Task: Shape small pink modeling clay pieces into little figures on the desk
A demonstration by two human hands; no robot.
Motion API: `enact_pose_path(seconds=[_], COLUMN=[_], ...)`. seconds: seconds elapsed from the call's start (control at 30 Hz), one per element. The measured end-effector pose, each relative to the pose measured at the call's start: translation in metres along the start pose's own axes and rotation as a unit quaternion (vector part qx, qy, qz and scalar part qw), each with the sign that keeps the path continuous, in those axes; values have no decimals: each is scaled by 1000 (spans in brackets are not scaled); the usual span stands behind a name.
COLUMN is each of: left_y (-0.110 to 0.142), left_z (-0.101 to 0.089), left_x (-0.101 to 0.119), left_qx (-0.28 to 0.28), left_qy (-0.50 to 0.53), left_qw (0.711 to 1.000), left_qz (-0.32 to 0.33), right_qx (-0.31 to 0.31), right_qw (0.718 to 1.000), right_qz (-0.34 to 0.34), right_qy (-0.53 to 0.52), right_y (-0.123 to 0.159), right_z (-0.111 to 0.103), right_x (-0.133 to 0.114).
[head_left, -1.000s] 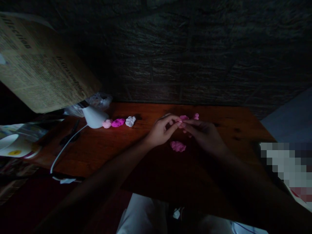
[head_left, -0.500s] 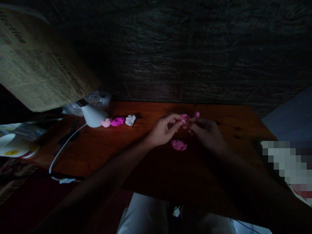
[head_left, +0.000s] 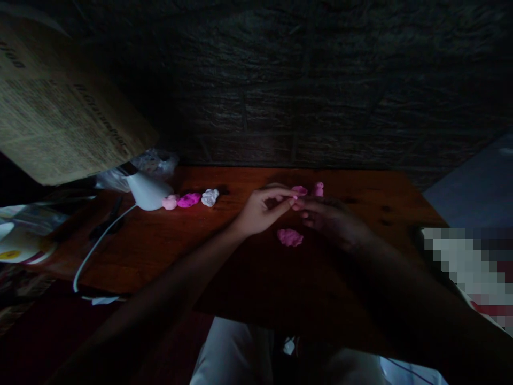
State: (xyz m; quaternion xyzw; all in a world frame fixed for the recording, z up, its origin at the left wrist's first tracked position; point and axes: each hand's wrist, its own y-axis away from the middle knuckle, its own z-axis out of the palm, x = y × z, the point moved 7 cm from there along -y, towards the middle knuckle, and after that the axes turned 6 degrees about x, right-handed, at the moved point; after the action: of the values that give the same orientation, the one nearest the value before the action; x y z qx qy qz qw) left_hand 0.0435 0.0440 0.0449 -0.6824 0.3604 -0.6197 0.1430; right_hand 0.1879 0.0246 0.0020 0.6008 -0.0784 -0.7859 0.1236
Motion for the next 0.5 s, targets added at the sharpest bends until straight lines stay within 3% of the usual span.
enact_pose_path(seconds=[0.1,0.33,0.5], left_y=[0,4,5], left_z=[-1,-3,-1], left_x=[3,-4,-1], left_qx=[-4,13,0], left_qy=[12,3,-31], left_qw=[1000,993,995], left_qz=[0,-114,-98], right_qx=[7,13,20], right_qw=[1000,998,994], right_qz=[-21,-54,-85], right_qy=[-7,10,62], right_y=[1,0,-5], right_z=[2,5,2], right_x=[-2,-1,0])
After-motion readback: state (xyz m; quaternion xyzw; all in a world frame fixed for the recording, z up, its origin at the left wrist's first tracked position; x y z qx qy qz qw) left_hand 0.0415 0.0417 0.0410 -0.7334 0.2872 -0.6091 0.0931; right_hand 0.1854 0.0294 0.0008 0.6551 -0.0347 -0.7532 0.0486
